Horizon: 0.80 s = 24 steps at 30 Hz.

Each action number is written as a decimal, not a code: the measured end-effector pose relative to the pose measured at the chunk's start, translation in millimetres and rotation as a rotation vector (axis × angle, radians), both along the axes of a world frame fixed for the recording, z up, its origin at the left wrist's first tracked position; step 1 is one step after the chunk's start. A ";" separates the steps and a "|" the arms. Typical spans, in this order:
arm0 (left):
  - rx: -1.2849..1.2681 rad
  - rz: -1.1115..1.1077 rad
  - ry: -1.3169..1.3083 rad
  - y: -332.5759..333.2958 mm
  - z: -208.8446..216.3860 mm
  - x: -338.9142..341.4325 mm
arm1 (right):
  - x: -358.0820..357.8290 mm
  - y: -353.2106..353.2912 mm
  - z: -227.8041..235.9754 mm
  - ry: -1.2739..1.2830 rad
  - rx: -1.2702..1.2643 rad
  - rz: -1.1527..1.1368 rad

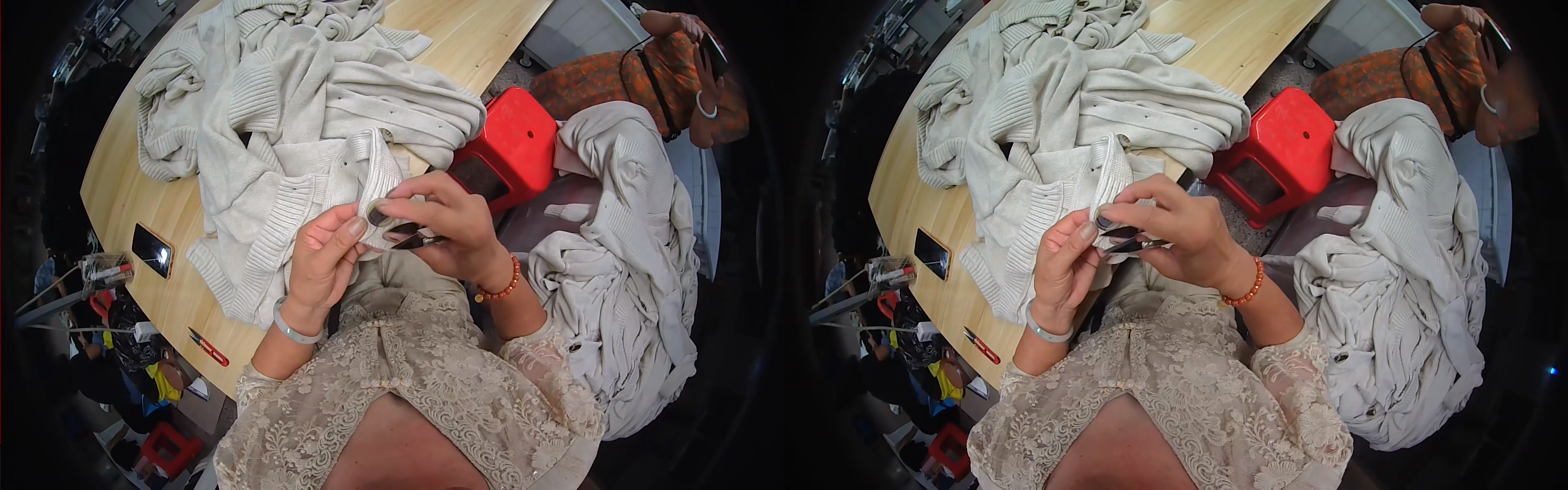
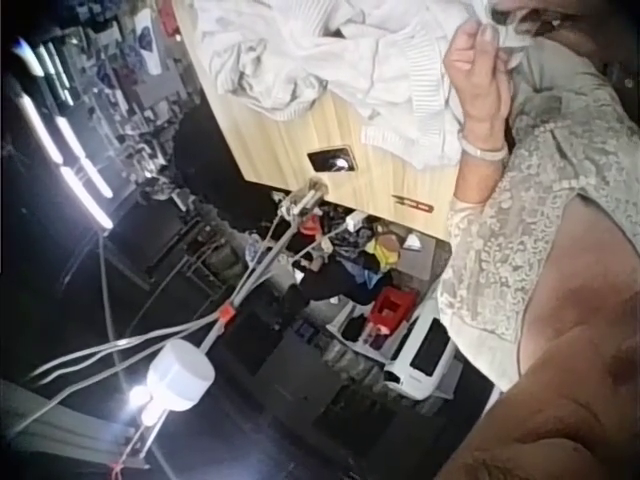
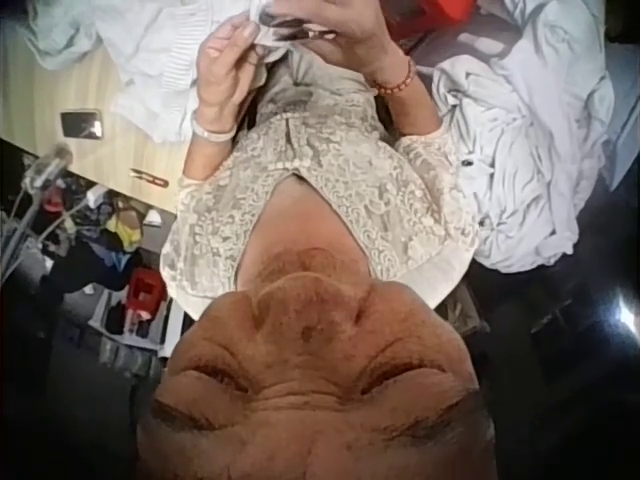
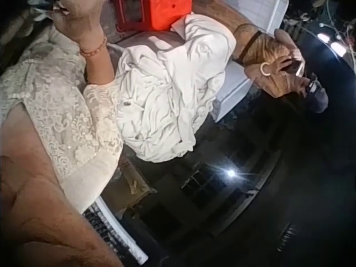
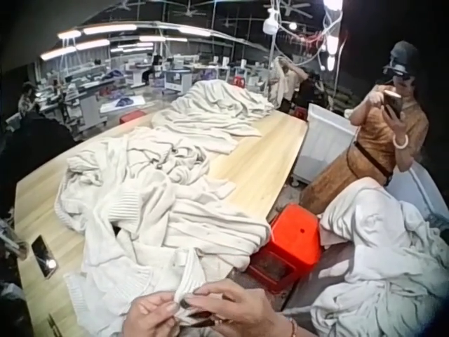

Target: Inspecting sweaters and trimming loose threads near buttons using snips.

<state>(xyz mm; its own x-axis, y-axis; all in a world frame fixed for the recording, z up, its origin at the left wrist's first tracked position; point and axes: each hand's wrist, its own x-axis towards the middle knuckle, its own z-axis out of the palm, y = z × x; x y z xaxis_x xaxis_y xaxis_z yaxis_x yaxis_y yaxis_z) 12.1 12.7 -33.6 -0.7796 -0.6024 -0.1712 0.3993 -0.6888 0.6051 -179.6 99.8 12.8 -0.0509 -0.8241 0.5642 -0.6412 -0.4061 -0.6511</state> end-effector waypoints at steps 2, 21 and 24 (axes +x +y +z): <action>-0.038 0.006 -0.034 2.5 4.4 -4.4 | 0.9 5.3 0.6 0.028 0.045 -0.006; -0.503 0.100 -0.232 11.0 22.9 -12.1 | -2.3 -6.3 -20.5 -0.252 0.143 0.081; -0.656 0.049 -0.343 5.5 19.0 -1.9 | -2.2 -4.5 -16.1 -0.249 0.145 0.099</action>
<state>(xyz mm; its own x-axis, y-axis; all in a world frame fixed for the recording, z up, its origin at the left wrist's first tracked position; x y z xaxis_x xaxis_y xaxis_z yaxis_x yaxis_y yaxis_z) 10.2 18.2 -14.5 -0.7169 -0.6971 0.0065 0.1343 -0.1290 0.9825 -181.9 95.3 -3.2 -0.0885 -0.9028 0.4208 -0.4162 -0.3503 -0.8391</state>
